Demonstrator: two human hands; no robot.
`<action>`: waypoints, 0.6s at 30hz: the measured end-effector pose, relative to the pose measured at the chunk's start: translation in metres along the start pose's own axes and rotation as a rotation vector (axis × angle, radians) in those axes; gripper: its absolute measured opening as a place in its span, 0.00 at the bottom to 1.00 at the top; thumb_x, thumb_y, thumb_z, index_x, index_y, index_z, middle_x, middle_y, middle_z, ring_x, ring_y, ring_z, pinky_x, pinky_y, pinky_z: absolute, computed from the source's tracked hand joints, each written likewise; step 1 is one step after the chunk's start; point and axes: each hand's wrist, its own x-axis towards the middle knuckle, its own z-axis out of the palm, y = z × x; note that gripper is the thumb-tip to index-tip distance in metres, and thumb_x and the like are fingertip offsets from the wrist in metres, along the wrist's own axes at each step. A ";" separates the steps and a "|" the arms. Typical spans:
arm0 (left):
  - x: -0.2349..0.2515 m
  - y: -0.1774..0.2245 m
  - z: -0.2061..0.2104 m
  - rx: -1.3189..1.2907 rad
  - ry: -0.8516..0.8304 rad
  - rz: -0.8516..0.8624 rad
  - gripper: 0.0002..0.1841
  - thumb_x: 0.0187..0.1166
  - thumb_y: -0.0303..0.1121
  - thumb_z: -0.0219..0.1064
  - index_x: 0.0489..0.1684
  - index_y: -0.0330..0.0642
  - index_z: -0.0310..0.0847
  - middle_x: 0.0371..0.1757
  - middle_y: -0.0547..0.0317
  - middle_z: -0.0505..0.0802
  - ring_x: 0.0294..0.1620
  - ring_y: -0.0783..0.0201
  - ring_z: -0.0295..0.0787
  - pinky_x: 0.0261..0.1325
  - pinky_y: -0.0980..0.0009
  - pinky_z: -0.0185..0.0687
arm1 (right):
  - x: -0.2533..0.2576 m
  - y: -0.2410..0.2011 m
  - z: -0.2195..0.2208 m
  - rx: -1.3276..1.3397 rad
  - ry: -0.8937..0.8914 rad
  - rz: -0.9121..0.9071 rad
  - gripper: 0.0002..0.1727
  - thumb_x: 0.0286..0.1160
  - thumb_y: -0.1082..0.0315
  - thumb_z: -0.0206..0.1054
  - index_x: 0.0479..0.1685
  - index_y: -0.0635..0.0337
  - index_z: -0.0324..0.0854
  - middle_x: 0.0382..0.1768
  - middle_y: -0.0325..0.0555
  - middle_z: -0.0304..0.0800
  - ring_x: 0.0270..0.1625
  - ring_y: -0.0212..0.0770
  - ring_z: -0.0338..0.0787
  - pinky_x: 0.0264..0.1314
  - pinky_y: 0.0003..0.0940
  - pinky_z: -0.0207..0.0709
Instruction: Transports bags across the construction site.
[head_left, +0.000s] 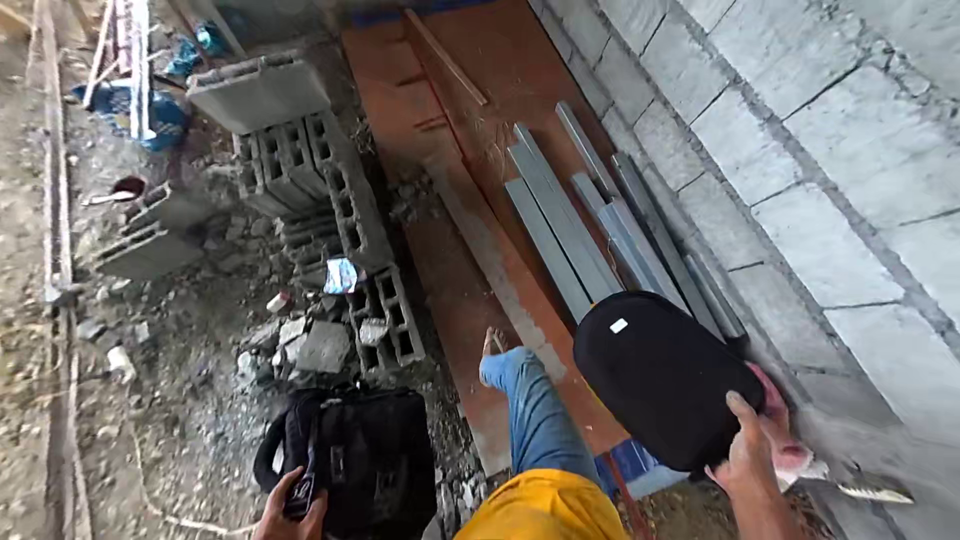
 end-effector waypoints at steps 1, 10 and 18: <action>0.019 0.017 -0.008 -0.002 -0.030 -0.017 0.32 0.69 0.32 0.75 0.77 0.35 0.75 0.67 0.27 0.86 0.67 0.29 0.84 0.69 0.28 0.73 | 0.012 -0.013 0.021 0.026 -0.006 0.020 0.30 0.79 0.44 0.61 0.72 0.53 0.73 0.55 0.44 0.89 0.54 0.38 0.91 0.55 0.49 0.88; 0.148 0.173 -0.075 -0.040 0.083 0.073 0.31 0.70 0.35 0.76 0.77 0.41 0.77 0.66 0.30 0.88 0.66 0.30 0.85 0.66 0.27 0.74 | 0.060 -0.191 0.187 0.064 -0.010 0.008 0.30 0.80 0.45 0.65 0.72 0.58 0.76 0.60 0.50 0.88 0.61 0.43 0.89 0.62 0.52 0.85; 0.268 0.319 -0.133 -0.054 0.175 0.160 0.29 0.71 0.33 0.75 0.76 0.41 0.78 0.66 0.29 0.88 0.67 0.28 0.84 0.66 0.26 0.71 | 0.089 -0.285 0.293 0.127 -0.020 -0.009 0.29 0.81 0.46 0.65 0.72 0.56 0.77 0.60 0.48 0.90 0.61 0.43 0.90 0.62 0.51 0.86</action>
